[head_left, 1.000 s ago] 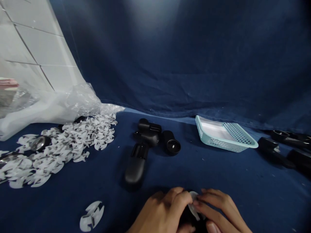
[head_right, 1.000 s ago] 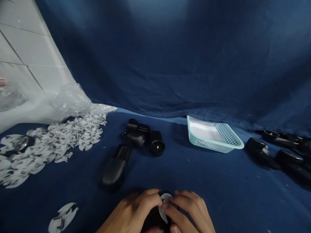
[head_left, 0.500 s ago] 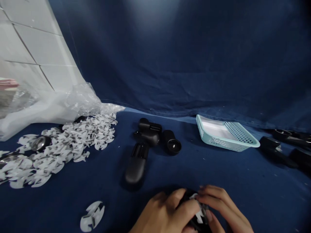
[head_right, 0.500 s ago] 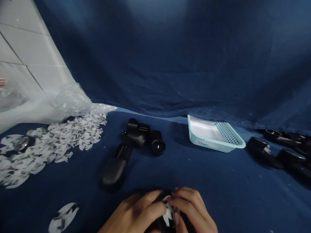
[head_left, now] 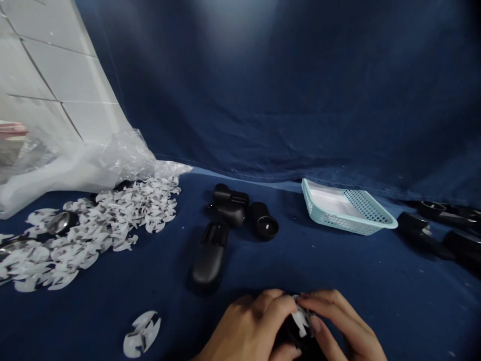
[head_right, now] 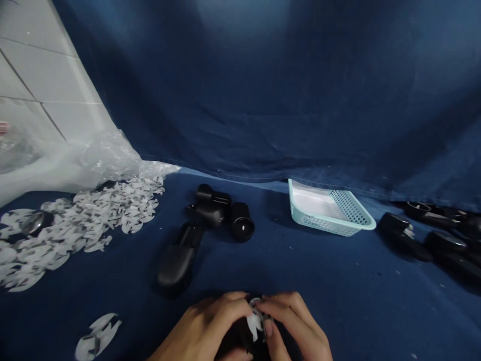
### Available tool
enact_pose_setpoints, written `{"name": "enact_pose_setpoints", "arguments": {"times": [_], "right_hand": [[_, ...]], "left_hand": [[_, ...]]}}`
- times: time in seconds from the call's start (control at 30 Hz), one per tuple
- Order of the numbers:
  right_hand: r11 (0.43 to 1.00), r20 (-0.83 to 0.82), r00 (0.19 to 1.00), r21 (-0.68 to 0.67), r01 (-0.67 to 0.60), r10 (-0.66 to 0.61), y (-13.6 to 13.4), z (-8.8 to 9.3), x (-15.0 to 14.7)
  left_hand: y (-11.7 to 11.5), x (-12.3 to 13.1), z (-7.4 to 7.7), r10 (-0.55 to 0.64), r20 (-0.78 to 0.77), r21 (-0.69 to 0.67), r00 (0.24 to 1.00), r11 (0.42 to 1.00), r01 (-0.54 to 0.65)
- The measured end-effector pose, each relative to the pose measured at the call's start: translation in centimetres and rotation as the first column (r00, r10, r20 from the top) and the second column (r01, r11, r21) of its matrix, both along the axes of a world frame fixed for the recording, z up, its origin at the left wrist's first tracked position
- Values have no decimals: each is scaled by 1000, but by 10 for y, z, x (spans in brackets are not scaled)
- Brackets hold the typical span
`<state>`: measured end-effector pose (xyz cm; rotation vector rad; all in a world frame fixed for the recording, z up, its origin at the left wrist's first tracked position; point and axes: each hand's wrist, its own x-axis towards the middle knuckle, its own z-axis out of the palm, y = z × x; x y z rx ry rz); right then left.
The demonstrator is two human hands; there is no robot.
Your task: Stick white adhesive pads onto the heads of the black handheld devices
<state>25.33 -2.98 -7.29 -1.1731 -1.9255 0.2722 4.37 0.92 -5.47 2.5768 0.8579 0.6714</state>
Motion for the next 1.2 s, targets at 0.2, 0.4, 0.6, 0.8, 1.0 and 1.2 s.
{"name": "enact_pose_setpoints", "arguments": {"times": [0.2,0.4,0.6,0.8,1.0,1.2], "right_hand": [[992,-152,985,-108,60,-76,0,-6,-2],[910,-449,874,-413,-18,-187,-3,-18,-1],[727,-785,498,-578,-371,-369,4,-15,-8],[477,-890,242,-417,-774,-386,8,-9,-25],[445,-924,229,-352,-823,-307,3,-5,-37],[695,-825,370,-561,-450,-427,4,5,-19]], "left_hand": [[-2,1,0,63,-19,-89,998,994,-65],[2,1,4,-2,-78,-50,997,999,-2],[0,1,4,71,-36,-107,997,991,-75],[4,1,6,115,178,-114,977,989,-95],[1,0,6,119,264,-55,957,993,-108],[1,-3,8,93,338,-39,937,996,-85]]}}
